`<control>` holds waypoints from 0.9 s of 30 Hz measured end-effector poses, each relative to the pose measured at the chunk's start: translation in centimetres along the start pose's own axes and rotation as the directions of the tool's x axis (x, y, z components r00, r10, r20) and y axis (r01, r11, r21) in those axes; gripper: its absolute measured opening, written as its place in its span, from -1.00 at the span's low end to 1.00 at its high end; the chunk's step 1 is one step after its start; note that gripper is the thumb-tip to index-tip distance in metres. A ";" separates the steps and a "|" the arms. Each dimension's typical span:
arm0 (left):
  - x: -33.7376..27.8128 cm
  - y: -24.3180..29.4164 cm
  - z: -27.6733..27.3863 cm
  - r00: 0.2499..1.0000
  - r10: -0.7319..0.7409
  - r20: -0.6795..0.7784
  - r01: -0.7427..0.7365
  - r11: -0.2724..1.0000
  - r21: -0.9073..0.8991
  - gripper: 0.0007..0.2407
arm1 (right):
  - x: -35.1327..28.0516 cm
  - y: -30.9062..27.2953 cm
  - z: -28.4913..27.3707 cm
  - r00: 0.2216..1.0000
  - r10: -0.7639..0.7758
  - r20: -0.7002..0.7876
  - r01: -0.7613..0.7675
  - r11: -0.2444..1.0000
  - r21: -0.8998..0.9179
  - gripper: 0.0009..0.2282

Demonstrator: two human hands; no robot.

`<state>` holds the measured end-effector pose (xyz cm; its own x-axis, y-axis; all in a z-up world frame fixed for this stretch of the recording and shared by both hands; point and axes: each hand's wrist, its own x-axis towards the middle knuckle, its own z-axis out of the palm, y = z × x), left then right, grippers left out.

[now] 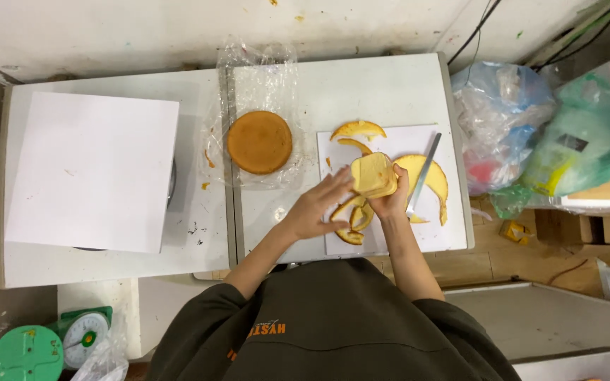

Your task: The person cuts round cake layers into smaller pieces, places them into small plastic containers, pipes yellow cream between layers, and adds a crumbly topping. The person repeats this process for multiple containers.

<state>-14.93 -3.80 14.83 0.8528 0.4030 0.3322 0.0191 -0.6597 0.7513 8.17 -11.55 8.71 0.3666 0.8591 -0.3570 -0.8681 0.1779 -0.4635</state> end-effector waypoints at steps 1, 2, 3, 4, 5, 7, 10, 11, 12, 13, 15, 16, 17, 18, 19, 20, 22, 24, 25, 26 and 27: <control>0.4 1.5 -0.4 0.998 0.051 0.029 -0.052 0.998 0.039 -0.20 | -1.0 0.1 1.0 0.997 -0.048 0.056 0.050 0.998 -0.048 -0.58; 0.7 2.9 -0.7 0.993 0.101 0.060 -0.106 0.991 0.076 -0.16 | -2.0 0.1 1.9 0.989 -0.092 0.114 0.103 0.990 -0.093 -0.62; 0.9 4.1 -1.0 0.995 0.088 0.047 -0.091 0.993 0.079 -0.14 | -3.0 0.2 2.8 0.976 -0.135 0.173 0.159 0.978 -0.135 -0.65; 0.9 5.2 -1.1 0.997 0.074 0.033 -0.077 0.994 0.082 -0.11 | -3.9 0.5 3.8 0.963 -0.164 0.213 0.200 0.967 -0.158 -0.66; 0.8 6.1 -1.3 0.998 0.064 0.017 -0.065 0.994 0.085 -0.09 | -4.7 0.6 4.8 0.947 -0.194 0.256 0.244 0.953 -0.181 -0.66; 0.3 7.4 -1.9 0.997 0.079 -0.019 -0.078 0.996 0.049 -0.06 | -6.2 0.7 6.7 0.916 -0.251 0.312 0.329 0.917 -0.228 -0.66; -0.1 8.0 -2.9 0.993 0.118 -0.004 -0.118 0.990 0.071 -0.05 | -8.3 0.6 9.0 0.887 -0.307 0.345 0.415 0.859 -0.301 -0.65; -0.4 8.0 -3.4 0.991 0.135 0.013 -0.135 0.987 0.091 -0.05 | -9.0 0.6 9.7 0.884 -0.311 0.350 0.425 0.845 -0.324 -0.65; -0.8 8.2 -3.9 0.991 0.132 0.011 -0.132 0.987 0.089 -0.03 | -9.5 0.6 10.3 0.880 -0.314 0.356 0.436 0.831 -0.346 -0.66; -1.2 8.4 -4.4 0.992 0.130 0.009 -0.130 0.988 0.086 -0.02 | -10.0 0.7 10.9 0.872 -0.326 0.366 0.457 0.811 -0.365 -0.65; -1.7 9.1 -5.0 0.990 0.144 -0.004 -0.143 0.988 0.054 0.01 | -11.0 0.8 11.9 0.853 -0.350 0.386 0.497 0.770 -0.399 -0.63; -2.0 9.4 -5.3 0.987 0.160 -0.016 -0.159 0.987 0.025 0.03 | -11.5 0.9 12.4 0.847 -0.354 0.397 0.509 0.758 -0.409 -0.62; -2.3 9.6 -5.4 0.985 0.170 -0.028 -0.170 0.985 -0.006 0.04 | -12.3 1.3 12.8 0.843 -0.353 0.406 0.516 0.746 -0.421 -0.62; -2.5 9.7 -5.5 0.981 0.193 -0.019 -0.193 0.981 -0.009 0.05 | -12.9 1.6 13.1 0.839 -0.352 0.416 0.523 0.735 -0.432 -0.61; -2.5 9.7 -5.6 0.976 0.219 -0.010 -0.219 0.976 -0.011 0.06 | -13.3 1.8 13.5 0.827 -0.364 0.428 0.543 0.716 -0.440 -0.61; -2.6 9.7 -5.7 0.970 0.244 -0.001 -0.244 0.970 -0.013 0.07 | -13.7 2.0 13.8 0.816 -0.376 0.440 0.562 0.696 -0.446 -0.61; -2.6 9.6 -6.2 0.962 0.274 -0.002 -0.274 0.962 -0.022 0.07 | -14.1 2.1 14.3 0.800 -0.395 0.451 0.587 0.667 -0.459 -0.60; -3.1 9.8 -6.5 0.957 0.290 0.012 -0.289 0.956 -0.053 0.08 | -14.7 2.4 14.5 0.800 -0.405 0.442 0.592 0.652 -0.473 -0.60; -3.1 9.9 -6.9 0.954 0.299 0.023 -0.297 0.952 -0.075 0.08 | -14.9 2.4 14.8 0.803 -0.410 0.432 0.586 0.673 -0.451 -0.60; -3.1 10.0 -7.4 0.951 0.309 0.035 -0.304 0.948 -0.096 0.09 | -15.0 2.6 15.0 0.806 -0.414 0.422 0.580 0.693 -0.429 -0.60; -3.2 10.1 -8.0 0.928 0.372 0.029 -0.371 0.928 -0.028 0.05 | -15.3 2.6 15.2 0.812 -0.416 0.410 0.571 0.712 -0.408 -0.60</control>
<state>-21.63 -6.65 25.98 0.8135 0.1102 0.5710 -0.3132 -0.7442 0.5899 -4.72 -16.92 25.26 0.5213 0.8201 0.2359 -0.2724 0.4219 -0.8648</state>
